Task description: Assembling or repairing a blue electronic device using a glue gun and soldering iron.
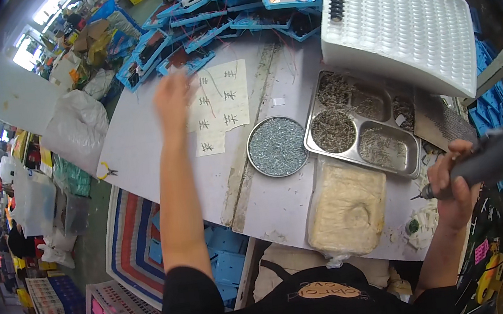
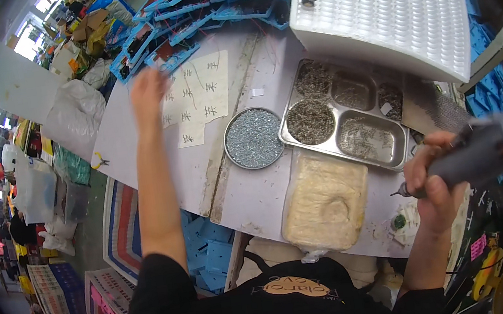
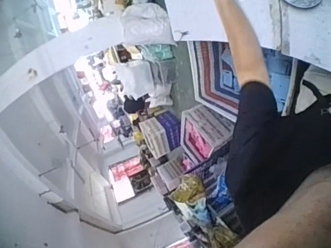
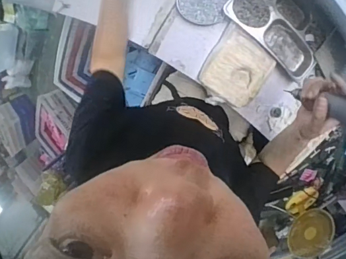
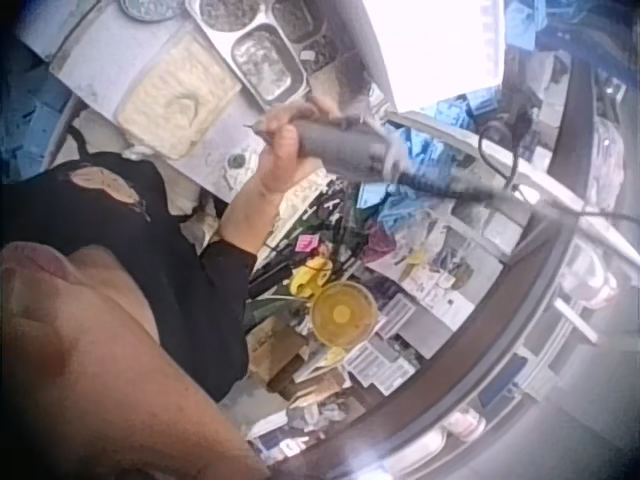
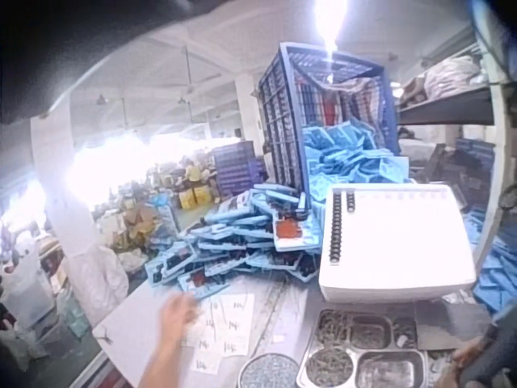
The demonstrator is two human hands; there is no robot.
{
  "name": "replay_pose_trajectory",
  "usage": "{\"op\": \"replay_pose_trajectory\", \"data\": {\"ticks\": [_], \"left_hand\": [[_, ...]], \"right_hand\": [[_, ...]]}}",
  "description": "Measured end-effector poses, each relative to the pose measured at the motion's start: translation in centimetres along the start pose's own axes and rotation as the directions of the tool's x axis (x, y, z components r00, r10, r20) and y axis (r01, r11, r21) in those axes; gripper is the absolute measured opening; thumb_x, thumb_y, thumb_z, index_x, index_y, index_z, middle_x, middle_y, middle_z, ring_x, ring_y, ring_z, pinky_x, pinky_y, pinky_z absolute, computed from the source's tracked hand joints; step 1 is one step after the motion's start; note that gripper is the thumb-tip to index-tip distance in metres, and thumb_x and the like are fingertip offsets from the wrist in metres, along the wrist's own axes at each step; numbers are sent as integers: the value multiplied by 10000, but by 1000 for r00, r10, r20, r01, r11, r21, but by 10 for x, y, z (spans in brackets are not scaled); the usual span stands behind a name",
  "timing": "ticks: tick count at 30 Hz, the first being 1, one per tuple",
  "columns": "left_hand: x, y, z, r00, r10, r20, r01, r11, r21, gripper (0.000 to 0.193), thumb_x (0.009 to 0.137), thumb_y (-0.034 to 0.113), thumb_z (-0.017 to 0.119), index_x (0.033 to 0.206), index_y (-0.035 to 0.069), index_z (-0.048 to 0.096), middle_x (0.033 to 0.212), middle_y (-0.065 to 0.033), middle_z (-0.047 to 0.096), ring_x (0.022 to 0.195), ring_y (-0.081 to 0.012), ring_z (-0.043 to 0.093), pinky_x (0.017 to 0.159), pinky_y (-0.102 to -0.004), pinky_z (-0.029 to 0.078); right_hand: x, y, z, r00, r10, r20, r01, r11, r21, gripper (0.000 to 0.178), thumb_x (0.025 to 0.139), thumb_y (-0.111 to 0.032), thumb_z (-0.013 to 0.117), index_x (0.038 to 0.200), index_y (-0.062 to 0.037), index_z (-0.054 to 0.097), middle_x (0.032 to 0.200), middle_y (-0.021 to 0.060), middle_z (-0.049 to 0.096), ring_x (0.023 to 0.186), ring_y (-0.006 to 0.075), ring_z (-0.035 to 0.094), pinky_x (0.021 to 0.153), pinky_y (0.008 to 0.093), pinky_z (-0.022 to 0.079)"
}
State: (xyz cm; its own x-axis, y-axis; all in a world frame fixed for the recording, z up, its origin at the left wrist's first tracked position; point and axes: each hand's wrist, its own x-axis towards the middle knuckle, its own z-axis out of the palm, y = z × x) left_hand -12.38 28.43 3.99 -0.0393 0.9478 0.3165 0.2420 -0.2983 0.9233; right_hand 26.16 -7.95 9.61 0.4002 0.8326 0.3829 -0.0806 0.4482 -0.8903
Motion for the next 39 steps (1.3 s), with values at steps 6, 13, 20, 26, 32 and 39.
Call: {"op": "replay_pose_trajectory", "data": {"ticks": [6,13,20,26,32,39], "left_hand": [[135,48,197,806,-358,471,489,851,-189,513,968,414,688,1216,-30,623,1048,-214,715,721,-188,696,528,-236,525],[132,75,183,970,-109,217,156,964,-213,283,968,156,615,1058,-103,686,884,-163,738,648,-146,695,574,-216,569],[-58,102,67,940,47,339,57,956,-289,343,974,114,620,1216,-127,585,800,-124,688,636,-163,671,576,-267,556],[-243,110,43,655,-299,694,624,732,-274,369,999,50,579,1335,-82,505,863,-94,685,637,-125,654,546,-238,529],[-311,94,59,553,-380,741,668,734,-123,424,1013,22,548,1423,-50,471,908,-91,706,614,-102,645,531,-217,502],[-315,82,60,594,-166,787,-95,957,273,677,941,141,644,1532,-21,356,665,-169,653,564,-325,657,563,-437,520]], "right_hand": [[-4,-21,8,988,-114,-109,66,926,-372,860,874,-264,755,1545,26,301,1308,172,580,1236,265,569,1031,383,451],[-63,-16,-23,903,-421,-84,291,745,-601,583,848,-56,632,1405,53,497,1264,185,601,1207,243,571,989,402,465],[-71,27,20,677,608,415,-576,788,-216,460,1061,-342,510,1284,40,634,918,159,732,747,177,698,687,269,543],[-60,95,49,846,299,442,-526,613,590,730,1062,-594,355,1492,-10,436,1440,160,564,1314,263,556,1087,416,450],[-69,82,23,873,486,-51,-487,873,-7,588,1049,-268,573,1535,-8,367,1363,124,597,1211,184,576,1031,327,467],[-102,80,0,990,116,80,34,356,-934,563,879,-162,701,1413,-38,575,969,125,555,885,291,503,825,384,460]]}}
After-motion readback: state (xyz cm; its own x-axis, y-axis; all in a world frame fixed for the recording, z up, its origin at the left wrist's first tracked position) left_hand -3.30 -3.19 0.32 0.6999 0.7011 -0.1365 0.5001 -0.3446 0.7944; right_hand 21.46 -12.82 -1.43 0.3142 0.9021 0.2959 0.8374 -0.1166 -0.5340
